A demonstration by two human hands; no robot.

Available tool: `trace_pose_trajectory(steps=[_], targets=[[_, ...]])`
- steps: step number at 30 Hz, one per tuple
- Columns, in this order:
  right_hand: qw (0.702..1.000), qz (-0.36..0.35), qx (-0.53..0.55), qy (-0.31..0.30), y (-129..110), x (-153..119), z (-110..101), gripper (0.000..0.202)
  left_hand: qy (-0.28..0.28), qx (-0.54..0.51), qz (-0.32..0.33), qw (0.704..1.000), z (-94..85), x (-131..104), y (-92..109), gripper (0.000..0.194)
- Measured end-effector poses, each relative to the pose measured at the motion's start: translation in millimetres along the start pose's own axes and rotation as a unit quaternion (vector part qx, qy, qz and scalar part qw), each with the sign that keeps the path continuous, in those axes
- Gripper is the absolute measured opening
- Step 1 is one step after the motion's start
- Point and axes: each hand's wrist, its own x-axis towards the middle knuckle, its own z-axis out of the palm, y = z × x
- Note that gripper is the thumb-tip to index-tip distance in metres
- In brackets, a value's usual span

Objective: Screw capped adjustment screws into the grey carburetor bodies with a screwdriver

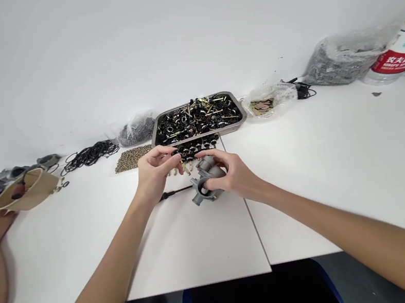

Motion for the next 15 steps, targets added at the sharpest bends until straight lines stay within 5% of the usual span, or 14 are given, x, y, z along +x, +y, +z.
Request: trace_pose_trajectory(steps=[15], targets=[[1.000,-0.012,0.017,0.023,0.6,0.1,0.5,0.060,-0.014,0.002,0.009,1.000,5.2,-0.9,-0.3,0.028]])
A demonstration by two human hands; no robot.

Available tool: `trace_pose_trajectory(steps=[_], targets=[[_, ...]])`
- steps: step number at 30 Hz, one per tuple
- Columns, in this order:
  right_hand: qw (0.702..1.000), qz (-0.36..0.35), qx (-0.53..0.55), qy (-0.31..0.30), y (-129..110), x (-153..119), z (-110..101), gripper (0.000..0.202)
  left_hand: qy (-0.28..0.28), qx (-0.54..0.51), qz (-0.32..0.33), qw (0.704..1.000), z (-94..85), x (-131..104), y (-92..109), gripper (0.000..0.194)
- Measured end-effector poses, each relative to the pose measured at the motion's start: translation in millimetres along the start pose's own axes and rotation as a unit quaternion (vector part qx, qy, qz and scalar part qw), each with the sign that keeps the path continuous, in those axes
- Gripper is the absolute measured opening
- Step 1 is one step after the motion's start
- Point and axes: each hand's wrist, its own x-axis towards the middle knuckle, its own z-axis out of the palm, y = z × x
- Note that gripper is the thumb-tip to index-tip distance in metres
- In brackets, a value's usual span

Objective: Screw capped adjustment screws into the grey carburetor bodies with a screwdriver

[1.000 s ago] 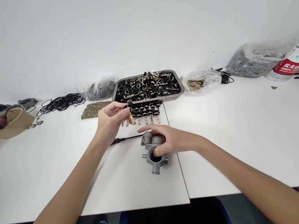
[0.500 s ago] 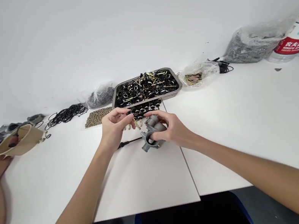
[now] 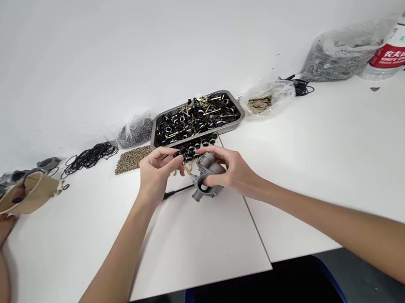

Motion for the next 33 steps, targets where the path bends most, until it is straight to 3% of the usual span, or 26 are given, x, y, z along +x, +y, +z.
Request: trace_pose_trajectory(steps=[11,16,21,33], targets=[[0.997,0.010,-0.019,0.073,-7.2,-2.5,3.6,0.059,0.007,0.006,-0.001,1.000,4.9,-1.8,3.4,0.031],[0.995,-0.026,-0.025,0.097,-5.0,-4.2,3.9,0.057,-0.050,-0.010,-0.026,0.998,6.6,-5.6,5.1,0.026],[0.993,-0.056,-0.046,0.098,-3.4,-4.9,4.9,0.061,-0.063,-0.044,-0.019,0.997,3.5,-5.5,1.5,0.020],[0.996,-0.016,-0.023,0.081,1.7,-0.1,3.0,0.058,-0.065,-0.022,-0.033,0.997,5.3,-4.1,-2.9,0.024]])
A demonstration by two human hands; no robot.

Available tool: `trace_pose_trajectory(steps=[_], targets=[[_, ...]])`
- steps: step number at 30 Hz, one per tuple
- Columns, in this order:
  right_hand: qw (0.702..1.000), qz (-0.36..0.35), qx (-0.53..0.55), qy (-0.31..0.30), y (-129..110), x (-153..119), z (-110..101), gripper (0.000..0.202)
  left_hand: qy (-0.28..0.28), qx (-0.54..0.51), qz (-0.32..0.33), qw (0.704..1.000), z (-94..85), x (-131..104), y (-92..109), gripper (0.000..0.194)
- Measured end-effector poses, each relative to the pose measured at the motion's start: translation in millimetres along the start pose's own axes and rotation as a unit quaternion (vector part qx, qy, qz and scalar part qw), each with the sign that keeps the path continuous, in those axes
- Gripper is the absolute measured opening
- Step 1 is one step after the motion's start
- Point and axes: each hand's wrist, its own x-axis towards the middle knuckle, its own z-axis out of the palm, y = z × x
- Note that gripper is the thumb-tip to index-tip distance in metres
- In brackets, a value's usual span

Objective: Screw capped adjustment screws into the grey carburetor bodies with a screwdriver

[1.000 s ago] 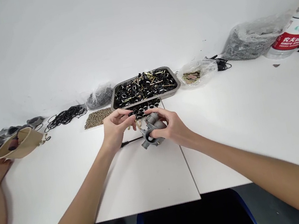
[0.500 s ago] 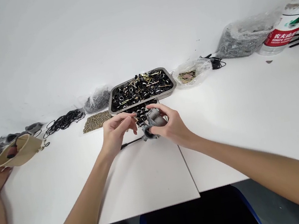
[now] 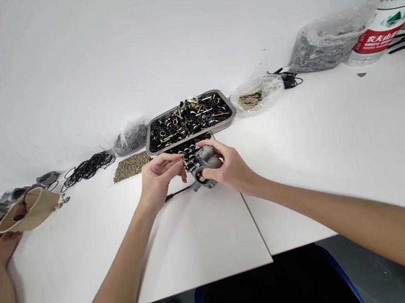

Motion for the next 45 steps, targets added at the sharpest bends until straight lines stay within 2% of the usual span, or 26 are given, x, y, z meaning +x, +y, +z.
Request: trace_pose_trajectory(steps=[11,17,24,29,33,36,41,45], targets=[[1.000,0.007,0.013,-0.012,-0.2,-0.5,0.3,0.059,0.014,-0.001,0.008,1.000,1.3,-0.6,0.1,0.016],[0.999,0.022,0.029,-0.010,-2.3,0.0,0.3,0.061,-0.028,-0.004,0.008,1.000,2.6,-1.8,1.1,0.014],[0.998,0.035,0.035,-0.029,-5.7,1.5,-5.2,0.061,-0.071,0.008,0.015,0.997,-4.9,-2.2,2.0,0.011],[0.994,0.061,0.018,-0.091,-7.7,6.4,-11.9,0.062,-0.081,0.015,0.014,0.996,-6.1,-2.0,4.9,0.014],[0.978,0.100,0.030,-0.180,-10.2,7.6,-15.9,0.058,-0.011,0.046,0.062,0.997,-8.1,-0.4,7.2,0.009],[0.965,0.093,-0.002,-0.244,-11.4,7.9,-19.7,0.058,0.017,0.064,0.072,0.995,-10.5,0.6,6.3,0.008],[0.936,0.059,-0.064,-0.342,-8.1,11.8,-23.9,0.071,0.002,0.048,0.071,0.996,-10.6,1.3,3.5,0.009],[0.920,0.045,-0.014,-0.389,-3.8,12.4,-19.7,0.071,-0.006,0.040,0.077,0.996,-9.6,1.9,2.0,0.010]])
